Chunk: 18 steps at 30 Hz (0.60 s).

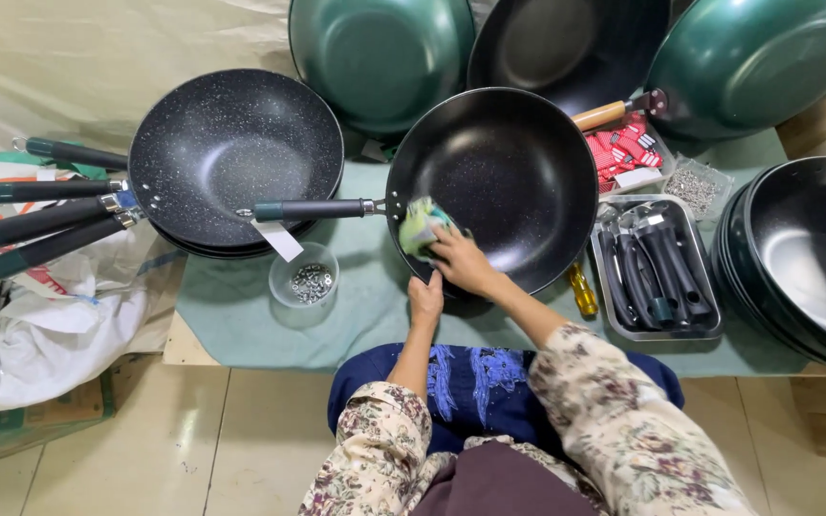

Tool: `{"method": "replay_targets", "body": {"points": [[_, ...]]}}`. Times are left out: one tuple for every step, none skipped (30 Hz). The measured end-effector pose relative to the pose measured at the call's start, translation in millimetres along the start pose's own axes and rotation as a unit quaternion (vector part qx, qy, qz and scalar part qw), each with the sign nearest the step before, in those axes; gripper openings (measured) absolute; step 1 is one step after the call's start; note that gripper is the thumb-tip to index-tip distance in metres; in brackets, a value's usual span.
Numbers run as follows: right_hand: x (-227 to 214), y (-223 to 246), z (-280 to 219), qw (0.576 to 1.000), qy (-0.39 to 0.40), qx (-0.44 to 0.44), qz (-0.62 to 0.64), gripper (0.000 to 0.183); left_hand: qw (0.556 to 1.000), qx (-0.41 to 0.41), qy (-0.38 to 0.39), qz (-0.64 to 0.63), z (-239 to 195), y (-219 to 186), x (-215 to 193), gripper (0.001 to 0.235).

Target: The person is assembling handles onto various pans using screws and a screwdriver, then cleaning them with a cloth.

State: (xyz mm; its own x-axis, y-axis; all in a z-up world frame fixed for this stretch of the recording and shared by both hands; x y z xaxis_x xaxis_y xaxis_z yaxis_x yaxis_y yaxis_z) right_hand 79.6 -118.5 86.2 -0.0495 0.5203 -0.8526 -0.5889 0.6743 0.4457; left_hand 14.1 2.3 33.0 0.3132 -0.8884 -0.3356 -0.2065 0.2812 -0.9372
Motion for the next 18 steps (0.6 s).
{"method": "replay_targets", "body": {"points": [[-4, -19, -13, 1.0, 0.001, 0.002, -0.001, 0.03, 1.0, -0.001, 0.002, -0.001, 3, 0, 0, 0.039], [-6, -36, -30, 0.999, 0.026, 0.001, -0.034, 0.029, 1.0, 0.0, 0.0, -0.001, 4, 1, 0, 0.04], [-8, -53, -47, 0.996, 0.052, 0.0, -0.067, 0.029, 1.0, 0.0, -0.001, -0.001, 4, 3, -1, 0.041], [-31, -58, -54, 0.996, 0.052, 0.001, -0.068, 0.029, 1.0, 0.0, 0.0, -0.001, 4, 11, 2, 0.041], [-54, -64, -62, 0.983, 0.072, 0.029, -0.167, 0.035, 1.0, 0.004, -0.005, -0.001, 5, 18, 5, 0.039], [-77, -69, -69, 0.959, 0.092, 0.055, -0.263, 0.042, 1.0, 0.009, -0.012, -0.001, 5, 25, 7, 0.038], [-100, -73, -67, 0.959, 0.093, 0.054, -0.264, 0.042, 1.0, 0.008, -0.012, -0.001, 4, 23, 7, 0.038], [-125, -75, -64, 0.942, 0.008, 0.02, -0.334, 0.027, 1.0, 0.006, -0.009, -0.004, 2, 21, 7, 0.039], [-149, -76, -62, 0.913, -0.077, -0.014, -0.399, 0.017, 1.0, 0.003, -0.007, -0.007, 1, 19, 6, 0.04], [-159, -85, -51, 0.913, -0.08, -0.014, -0.4, 0.017, 1.0, 0.005, -0.008, -0.007, 2, 20, 6, 0.04], [-170, -93, -41, 0.891, -0.128, -0.027, -0.435, 0.018, 1.0, 0.008, -0.005, -0.005, 2, 21, 6, 0.039], [-182, -101, -29, 0.865, -0.176, -0.04, -0.468, 0.02, 1.0, 0.011, -0.003, -0.002, 5, 22, 5, 0.039], [-187, -95, -15, 0.864, -0.18, -0.04, -0.468, 0.02, 1.0, 0.015, -0.004, -0.002, 4, 22, 5, 0.039], [-193, -89, 0, 0.854, -0.202, -0.052, -0.477, 0.021, 1.0, 0.015, -0.005, 0.006, 4, 22, 5, 0.04], [-199, -83, 15, 0.842, -0.224, -0.063, -0.486, 0.023, 1.0, 0.015, -0.005, 0.013, 4, 22, 5, 0.041], [-196, -81, 32, 0.842, -0.226, -0.064, -0.485, 0.023, 1.0, 0.017, -0.007, 0.014, 5, 26, 6, 0.041], [-194, -77, 48, 0.835, -0.246, -0.082, -0.485, 0.025, 1.0, 0.017, -0.008, 0.011, 7, 29, 7, 0.041], [-192, -74, 65, 0.828, -0.265, -0.1, -0.484, 0.028, 1.0, 0.017, -0.01, 0.009, 9, 32, 9, 0.041]]}}
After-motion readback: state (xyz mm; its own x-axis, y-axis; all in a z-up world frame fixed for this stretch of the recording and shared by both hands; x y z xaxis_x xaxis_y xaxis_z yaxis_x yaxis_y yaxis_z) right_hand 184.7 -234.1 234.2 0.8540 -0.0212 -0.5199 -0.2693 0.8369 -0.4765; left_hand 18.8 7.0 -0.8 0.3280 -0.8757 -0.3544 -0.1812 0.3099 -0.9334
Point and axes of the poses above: each hand's wrist, its own z-axis towards the middle knuckle, its own x-axis out of the palm, y = z × x, the point moved 2 cm from there along z, towards the middle knuckle, and after that the axes turned 11 degrees about z, right-handed, at the moved point
